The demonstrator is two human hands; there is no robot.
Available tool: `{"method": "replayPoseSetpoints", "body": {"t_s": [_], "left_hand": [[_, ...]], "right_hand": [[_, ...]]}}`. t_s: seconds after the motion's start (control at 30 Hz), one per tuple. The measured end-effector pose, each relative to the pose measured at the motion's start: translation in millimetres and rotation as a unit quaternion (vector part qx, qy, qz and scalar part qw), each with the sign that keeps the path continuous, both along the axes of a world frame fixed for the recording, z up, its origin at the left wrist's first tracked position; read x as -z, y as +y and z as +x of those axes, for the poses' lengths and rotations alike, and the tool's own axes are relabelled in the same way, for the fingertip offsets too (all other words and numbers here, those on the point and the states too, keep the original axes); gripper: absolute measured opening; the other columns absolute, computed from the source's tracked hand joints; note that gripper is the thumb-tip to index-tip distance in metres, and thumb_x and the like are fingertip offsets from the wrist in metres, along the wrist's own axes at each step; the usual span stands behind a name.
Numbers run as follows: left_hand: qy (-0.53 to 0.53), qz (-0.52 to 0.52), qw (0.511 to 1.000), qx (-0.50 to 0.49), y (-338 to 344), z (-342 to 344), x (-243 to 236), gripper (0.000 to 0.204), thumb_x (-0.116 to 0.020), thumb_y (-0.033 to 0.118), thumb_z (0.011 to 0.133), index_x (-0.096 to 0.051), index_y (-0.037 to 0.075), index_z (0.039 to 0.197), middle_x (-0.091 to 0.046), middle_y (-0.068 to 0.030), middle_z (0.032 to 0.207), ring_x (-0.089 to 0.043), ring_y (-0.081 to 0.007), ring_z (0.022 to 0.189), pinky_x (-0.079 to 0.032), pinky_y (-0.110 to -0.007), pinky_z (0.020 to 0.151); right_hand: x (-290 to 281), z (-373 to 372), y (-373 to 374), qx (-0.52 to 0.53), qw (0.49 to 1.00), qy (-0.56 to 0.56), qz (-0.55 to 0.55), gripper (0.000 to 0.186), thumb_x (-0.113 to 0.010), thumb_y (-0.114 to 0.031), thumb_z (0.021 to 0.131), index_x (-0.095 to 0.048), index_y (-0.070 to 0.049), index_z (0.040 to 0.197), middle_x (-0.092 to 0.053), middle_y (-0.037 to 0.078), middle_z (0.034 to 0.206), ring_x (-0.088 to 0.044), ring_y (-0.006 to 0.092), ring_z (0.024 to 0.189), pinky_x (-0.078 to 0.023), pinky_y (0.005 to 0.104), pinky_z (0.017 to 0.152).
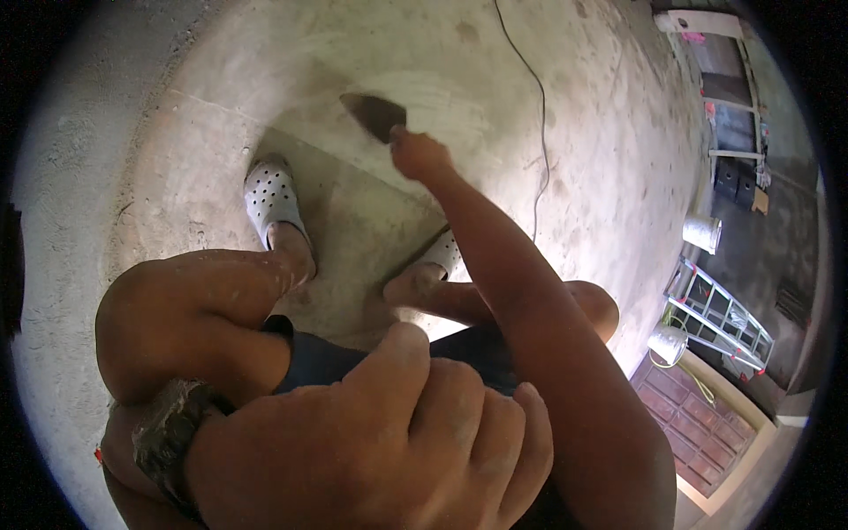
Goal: The person scrapes and smooths the concrete floor using a trowel, briefly handles a concrete block and a hand tool, and continues scraping the floor with the trowel.
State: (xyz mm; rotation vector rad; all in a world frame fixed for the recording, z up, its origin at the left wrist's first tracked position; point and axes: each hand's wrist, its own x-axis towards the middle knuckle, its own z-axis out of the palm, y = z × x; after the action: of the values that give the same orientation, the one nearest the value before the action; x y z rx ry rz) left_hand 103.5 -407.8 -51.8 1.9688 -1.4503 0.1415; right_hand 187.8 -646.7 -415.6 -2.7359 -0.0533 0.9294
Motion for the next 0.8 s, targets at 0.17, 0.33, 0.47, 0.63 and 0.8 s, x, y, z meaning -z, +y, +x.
{"method": "replayPoseSetpoints", "body": {"t_s": [0.17, 0.33, 0.47, 0.63, 0.8], "left_hand": [[-0.004, -0.002, 0.999, -0.051, -9, -14, 12, 0.023, -0.075, 0.027, 0.078, -0.062, 0.010, 0.070, -0.055, 0.0013, 0.057, -0.050, -0.0118, 0.056, -0.036, -0.029, 0.050], [-0.058, -0.007, 0.998, -0.021, -16, -7, 6, 0.022, -0.075, 0.027, 0.079, -0.063, 0.010, 0.072, -0.056, 0.0011, 0.060, -0.051, -0.0115, 0.057, -0.036, -0.029, 0.050], [-0.003, 0.032, 0.999, -0.032, -1, 0, 4, 0.021, -0.075, 0.027, 0.079, -0.064, 0.010, 0.073, -0.055, 0.0011, 0.059, -0.051, -0.0114, 0.057, -0.036, -0.029, 0.050], [-0.040, 0.027, 0.999, 0.000, -17, -9, 9, 0.021, -0.076, 0.026, 0.078, -0.065, 0.009, 0.073, -0.054, 0.0014, 0.059, -0.050, -0.0109, 0.057, -0.035, -0.028, 0.050], [0.026, -0.006, 1.000, -0.002, -9, -1, 7, 0.020, -0.075, 0.025, 0.077, -0.065, 0.009, 0.074, -0.055, 0.0004, 0.060, -0.051, -0.0125, 0.058, -0.036, -0.029, 0.050]], "right_hand": [[13, -5, 5, 0.107, 0.993, -0.016, -0.050, 0.041, -0.050, -0.032, 0.101, -0.054, -0.019, 0.139, -0.071, 0.024, 0.118, -0.067, 0.0433, 0.114, -0.052, 0.0547, 0.100], [16, 2, -57, 0.188, 0.978, -0.080, -0.028, 0.037, -0.049, -0.033, 0.102, -0.055, -0.019, 0.136, -0.071, 0.024, 0.117, -0.067, 0.0437, 0.115, -0.052, 0.0553, 0.099], [2, -12, 8, 0.039, 0.998, 0.031, -0.031, 0.040, -0.051, -0.033, 0.101, -0.055, -0.017, 0.138, -0.071, 0.023, 0.122, -0.066, 0.0407, 0.116, -0.051, 0.0528, 0.100], [21, -6, -63, 0.242, 0.964, -0.082, -0.073, 0.045, -0.052, -0.035, 0.101, -0.053, -0.021, 0.144, -0.072, 0.023, 0.116, -0.067, 0.0434, 0.113, -0.052, 0.0542, 0.100], [21, -23, -20, 0.011, 0.999, -0.015, 0.037, 0.047, -0.052, -0.037, 0.101, -0.054, -0.019, 0.145, -0.071, 0.024, 0.119, -0.066, 0.0443, 0.114, -0.051, 0.0544, 0.101]]}}
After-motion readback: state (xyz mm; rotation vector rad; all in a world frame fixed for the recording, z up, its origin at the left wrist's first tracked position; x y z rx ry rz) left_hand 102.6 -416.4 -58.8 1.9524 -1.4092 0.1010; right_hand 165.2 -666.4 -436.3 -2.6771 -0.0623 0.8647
